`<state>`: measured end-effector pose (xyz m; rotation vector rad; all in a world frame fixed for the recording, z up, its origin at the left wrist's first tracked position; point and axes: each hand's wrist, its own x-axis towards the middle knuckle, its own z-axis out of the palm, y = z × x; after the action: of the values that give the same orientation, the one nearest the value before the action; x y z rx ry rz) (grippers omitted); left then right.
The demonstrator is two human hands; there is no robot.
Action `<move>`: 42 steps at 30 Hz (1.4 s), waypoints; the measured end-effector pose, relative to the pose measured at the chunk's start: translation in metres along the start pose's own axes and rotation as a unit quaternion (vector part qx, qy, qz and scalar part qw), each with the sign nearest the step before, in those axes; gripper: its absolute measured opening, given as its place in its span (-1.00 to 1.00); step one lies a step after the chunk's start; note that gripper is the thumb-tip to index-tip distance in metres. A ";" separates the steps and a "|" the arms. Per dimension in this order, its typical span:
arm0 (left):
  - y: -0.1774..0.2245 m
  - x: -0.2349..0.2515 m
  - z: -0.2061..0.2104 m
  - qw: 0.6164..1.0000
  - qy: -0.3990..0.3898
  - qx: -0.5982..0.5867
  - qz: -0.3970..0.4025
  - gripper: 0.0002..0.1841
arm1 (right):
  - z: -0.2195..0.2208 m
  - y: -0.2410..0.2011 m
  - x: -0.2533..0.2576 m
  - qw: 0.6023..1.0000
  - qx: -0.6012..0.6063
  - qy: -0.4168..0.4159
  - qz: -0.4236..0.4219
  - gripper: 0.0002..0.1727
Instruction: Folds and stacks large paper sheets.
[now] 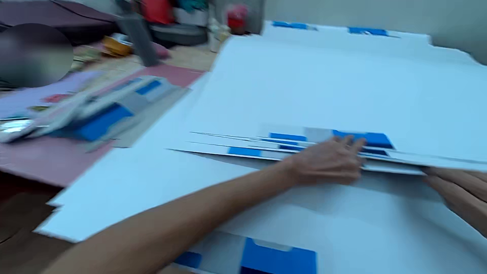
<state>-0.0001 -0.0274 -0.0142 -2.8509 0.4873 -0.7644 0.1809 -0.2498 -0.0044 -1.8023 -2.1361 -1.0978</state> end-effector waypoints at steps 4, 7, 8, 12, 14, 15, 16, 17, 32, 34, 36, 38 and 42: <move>0.004 -0.008 0.003 1.000 0.005 0.013 0.010 -0.72 | -0.022 0.002 -0.004 0.998 0.052 -0.018 0.023 -0.75; 0.003 -0.015 0.008 0.998 -0.008 0.047 0.039 -0.70 | -0.048 -0.017 -0.012 0.988 0.136 -0.043 0.068 -0.77; 0.002 -0.017 0.011 0.997 0.004 0.054 0.046 -0.71 | -0.052 -0.026 -0.019 0.983 0.163 -0.047 0.073 -0.77; 0.001 -0.020 0.015 0.999 0.012 0.030 0.025 -0.69 | -0.049 -0.051 -0.044 0.967 0.224 -0.086 0.080 -0.75; 0.002 -0.020 0.019 1.000 0.015 0.019 0.011 -0.61 | -0.051 -0.047 -0.045 0.962 0.231 -0.103 0.102 -0.74; 0.003 -0.019 0.020 1.000 0.009 0.011 0.004 -0.58 | -0.052 -0.043 -0.044 0.960 0.230 -0.110 0.113 -0.75; 0.004 -0.019 0.018 1.000 0.001 -0.012 0.003 -0.57 | -0.052 -0.037 -0.042 0.959 0.228 -0.115 0.123 -0.75; 0.003 -0.020 0.015 0.999 -0.004 -0.048 0.004 -0.58 | -0.050 -0.031 -0.041 0.959 0.224 -0.120 0.128 -0.75; -0.064 -0.066 -0.039 0.965 0.011 -0.167 -0.202 -0.73 | 0.030 0.026 -0.018 0.992 0.089 -0.068 0.064 -0.73; -0.063 -0.066 -0.036 0.965 -0.012 -0.172 -0.199 -0.73 | 0.028 0.026 -0.016 0.994 0.074 -0.079 0.030 -0.78; -0.064 -0.061 -0.037 0.966 -0.017 -0.176 -0.187 -0.72 | 0.025 0.026 -0.013 0.994 0.064 -0.093 -0.007 -0.82; -0.067 -0.052 -0.040 0.969 -0.019 -0.179 -0.171 -0.72 | 0.021 0.025 -0.008 0.993 0.060 -0.100 -0.036 -0.83; -0.067 -0.031 -0.042 0.975 -0.029 -0.184 -0.125 -0.73 | 0.010 0.026 0.001 0.993 0.045 -0.089 -0.069 -0.82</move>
<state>-0.0283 0.0432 0.0226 -3.3180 0.2908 -0.6868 0.2070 -0.2424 0.0002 -1.7971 -2.4023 -0.8814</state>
